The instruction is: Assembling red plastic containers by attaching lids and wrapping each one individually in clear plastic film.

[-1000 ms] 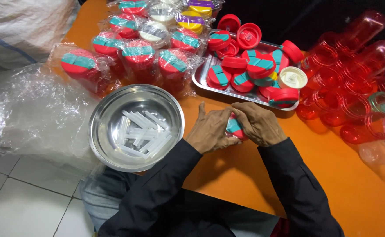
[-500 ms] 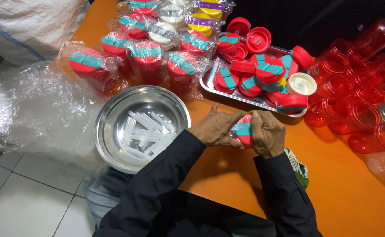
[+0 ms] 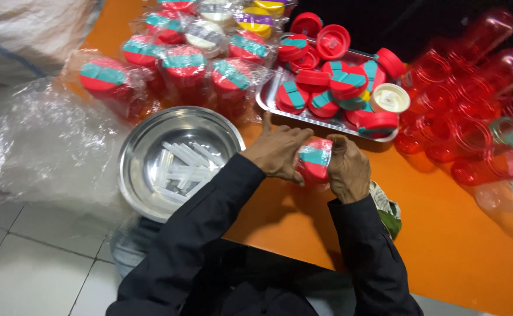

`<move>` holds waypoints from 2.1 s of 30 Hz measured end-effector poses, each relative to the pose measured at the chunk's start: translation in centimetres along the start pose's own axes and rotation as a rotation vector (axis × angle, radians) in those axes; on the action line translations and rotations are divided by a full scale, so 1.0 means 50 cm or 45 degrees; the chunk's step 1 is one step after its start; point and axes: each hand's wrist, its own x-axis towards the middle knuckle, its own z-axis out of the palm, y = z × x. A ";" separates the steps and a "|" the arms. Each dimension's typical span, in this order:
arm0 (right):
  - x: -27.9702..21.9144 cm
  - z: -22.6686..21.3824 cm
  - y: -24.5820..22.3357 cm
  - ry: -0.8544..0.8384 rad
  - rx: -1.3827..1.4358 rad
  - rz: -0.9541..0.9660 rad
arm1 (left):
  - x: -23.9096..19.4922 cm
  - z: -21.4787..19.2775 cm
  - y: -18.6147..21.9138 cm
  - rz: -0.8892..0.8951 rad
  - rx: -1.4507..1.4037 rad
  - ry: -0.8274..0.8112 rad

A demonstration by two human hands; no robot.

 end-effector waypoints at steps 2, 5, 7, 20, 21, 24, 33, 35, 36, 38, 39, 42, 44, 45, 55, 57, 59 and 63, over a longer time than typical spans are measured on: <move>-0.001 -0.029 -0.016 -0.057 0.029 0.044 | 0.000 -0.005 -0.001 -0.016 0.026 0.000; 0.007 -0.055 -0.014 -0.168 0.057 0.114 | -0.012 -0.028 0.000 -0.053 0.052 0.010; 0.025 -0.059 0.024 -0.205 0.056 0.156 | -0.018 -0.039 -0.002 -0.052 0.056 0.011; 0.039 -0.078 0.029 -0.514 -0.018 -0.956 | -0.046 -0.048 -0.004 0.039 -0.167 0.113; 0.043 -0.060 0.048 -0.503 0.042 -0.969 | -0.048 -0.030 -0.006 0.057 -0.192 0.184; 0.043 -0.041 0.081 -0.388 0.112 -0.964 | -0.051 -0.001 -0.010 0.139 -0.265 0.238; 0.006 -0.024 0.068 -0.196 0.351 -0.821 | -0.038 0.043 -0.035 0.142 -0.374 0.255; 0.006 -0.011 0.084 -0.173 0.320 -0.823 | -0.039 0.038 -0.032 0.126 -0.377 0.252; 0.005 -0.005 0.093 -0.142 0.291 -0.815 | -0.041 0.037 -0.030 0.116 -0.379 0.238; 0.003 -0.002 0.091 -0.120 0.274 -0.822 | -0.036 0.052 -0.040 0.109 -0.408 0.246; 0.002 -0.001 0.091 -0.075 0.258 -0.818 | -0.032 0.059 -0.045 0.120 -0.428 0.242; -0.001 0.000 0.082 -0.044 0.247 -0.835 | -0.046 0.030 -0.039 0.115 -0.484 0.231; -0.009 -0.013 0.049 -0.015 0.234 -0.833 | -0.064 0.000 -0.033 0.142 -0.534 0.254; -0.013 -0.020 0.033 0.015 0.218 -0.824 | -0.071 -0.014 -0.030 0.173 -0.587 0.271; 0.081 -0.048 -0.165 0.169 0.271 -0.877 | -0.075 -0.151 -0.081 0.282 -0.981 0.621; 0.119 -0.047 -0.202 0.172 0.240 -0.911 | -0.068 -0.189 -0.093 0.197 -1.139 0.720; 0.167 -0.039 -0.243 0.150 0.254 -0.946 | -0.042 -0.202 -0.135 0.147 -1.134 0.804; 0.278 0.001 -0.307 0.104 0.390 -1.033 | -0.004 -0.232 -0.210 -0.017 -1.006 1.128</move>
